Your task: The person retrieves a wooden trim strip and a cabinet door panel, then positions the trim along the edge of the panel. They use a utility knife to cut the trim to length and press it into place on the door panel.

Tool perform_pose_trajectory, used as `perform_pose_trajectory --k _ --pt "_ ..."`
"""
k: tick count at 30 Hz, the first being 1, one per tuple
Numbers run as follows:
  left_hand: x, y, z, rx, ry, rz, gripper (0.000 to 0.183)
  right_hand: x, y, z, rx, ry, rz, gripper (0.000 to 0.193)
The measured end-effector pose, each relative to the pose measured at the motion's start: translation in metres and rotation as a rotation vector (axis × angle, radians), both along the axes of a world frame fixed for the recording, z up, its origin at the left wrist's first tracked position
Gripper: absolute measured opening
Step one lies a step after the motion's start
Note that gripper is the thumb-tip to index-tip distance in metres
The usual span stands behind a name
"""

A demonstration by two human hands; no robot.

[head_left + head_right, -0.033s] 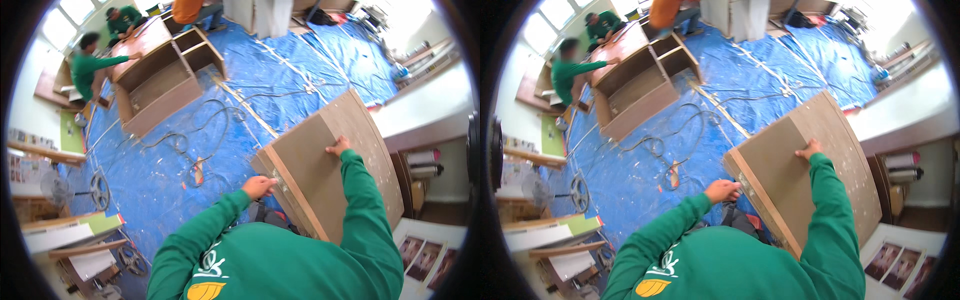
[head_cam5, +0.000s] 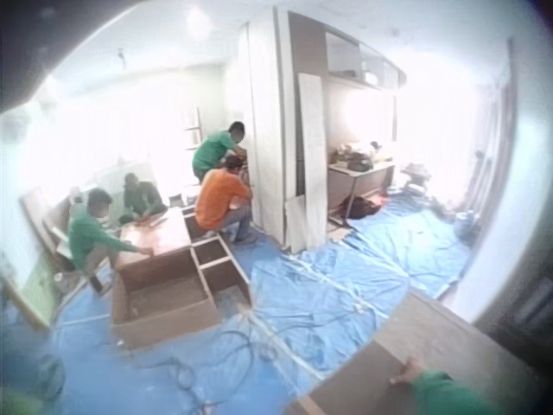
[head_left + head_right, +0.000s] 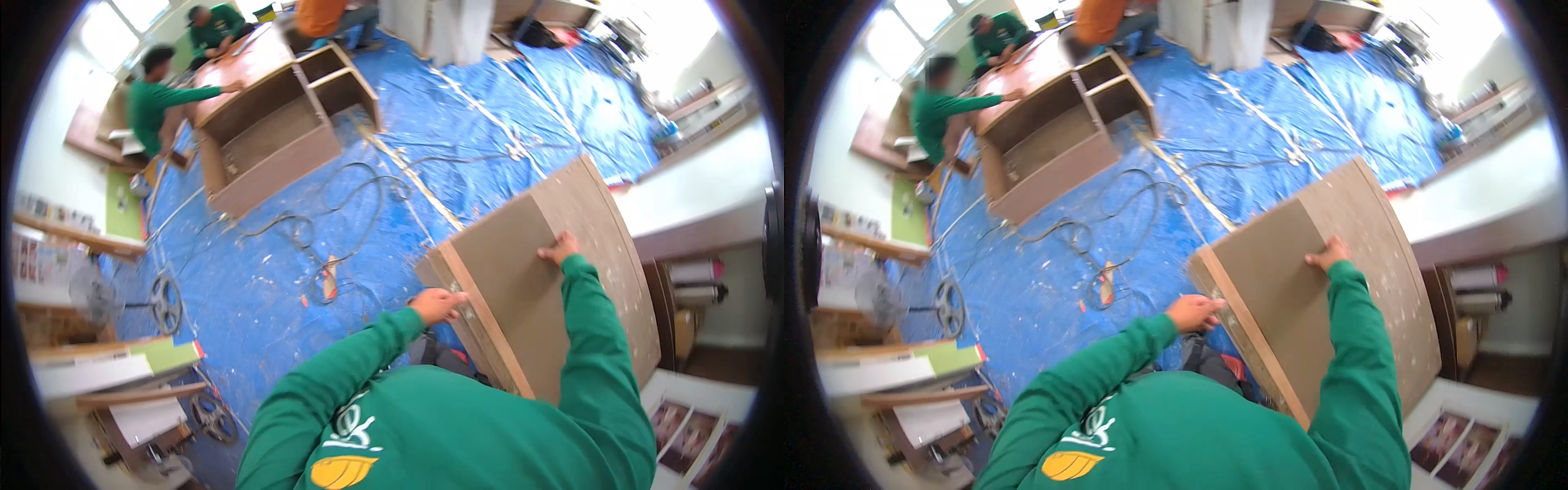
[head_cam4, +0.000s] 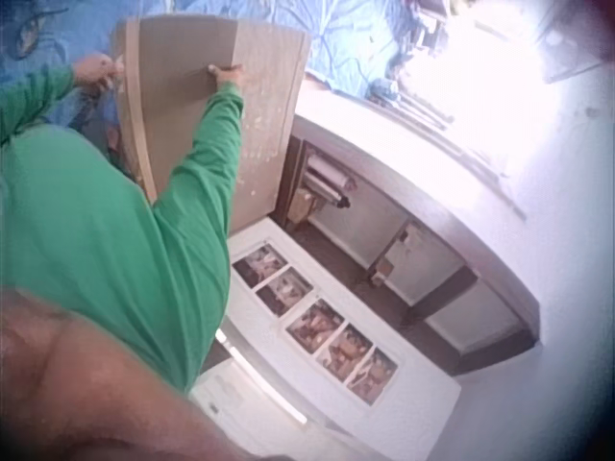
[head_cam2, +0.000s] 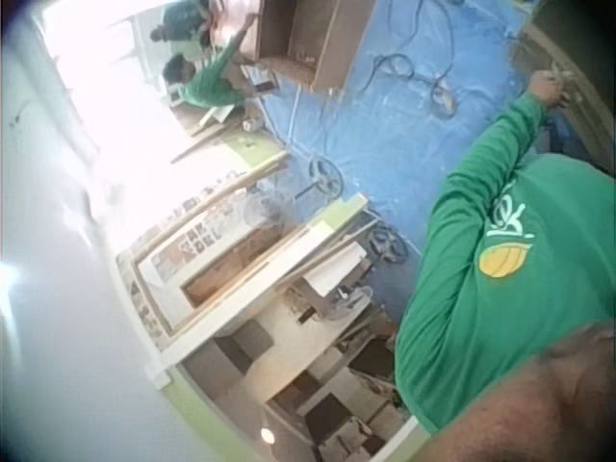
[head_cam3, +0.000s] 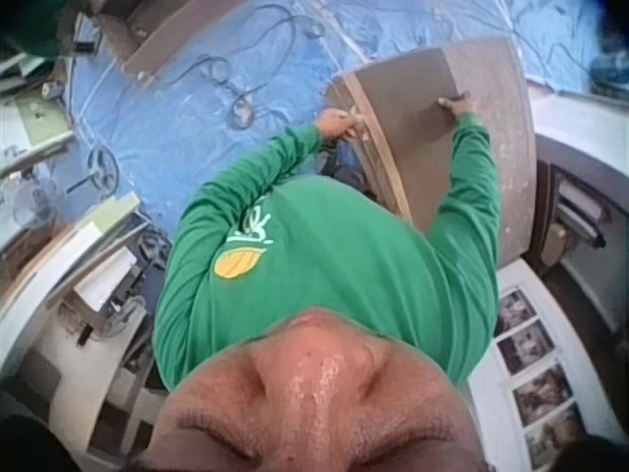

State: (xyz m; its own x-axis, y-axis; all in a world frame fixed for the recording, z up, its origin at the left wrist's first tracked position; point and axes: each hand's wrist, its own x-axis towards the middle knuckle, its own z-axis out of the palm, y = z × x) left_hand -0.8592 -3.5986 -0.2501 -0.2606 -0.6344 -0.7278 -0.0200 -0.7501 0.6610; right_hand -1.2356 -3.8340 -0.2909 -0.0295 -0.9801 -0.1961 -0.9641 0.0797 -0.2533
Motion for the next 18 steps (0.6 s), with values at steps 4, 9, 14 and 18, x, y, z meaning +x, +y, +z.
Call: perform_pose_trajectory --k 4,9,14,18 --pt "-0.024 -0.045 0.02 0.039 -0.29 -0.122 0.084 0.009 -0.001 0.02 0.131 -0.121 -0.151 0.08" --pt "-0.025 -0.056 0.033 -0.066 -0.415 -0.234 0.085 -0.006 -0.008 0.015 0.12 -0.082 -0.124 0.068" --pt "-0.024 -0.053 0.036 -0.272 -0.588 -0.295 0.073 0.007 -0.02 0.037 0.236 -0.158 -0.152 0.065" --pt "-0.021 -0.045 -0.003 -0.192 -0.679 -0.354 0.087 0.028 -0.013 0.092 0.3 -0.3 -0.045 0.055"
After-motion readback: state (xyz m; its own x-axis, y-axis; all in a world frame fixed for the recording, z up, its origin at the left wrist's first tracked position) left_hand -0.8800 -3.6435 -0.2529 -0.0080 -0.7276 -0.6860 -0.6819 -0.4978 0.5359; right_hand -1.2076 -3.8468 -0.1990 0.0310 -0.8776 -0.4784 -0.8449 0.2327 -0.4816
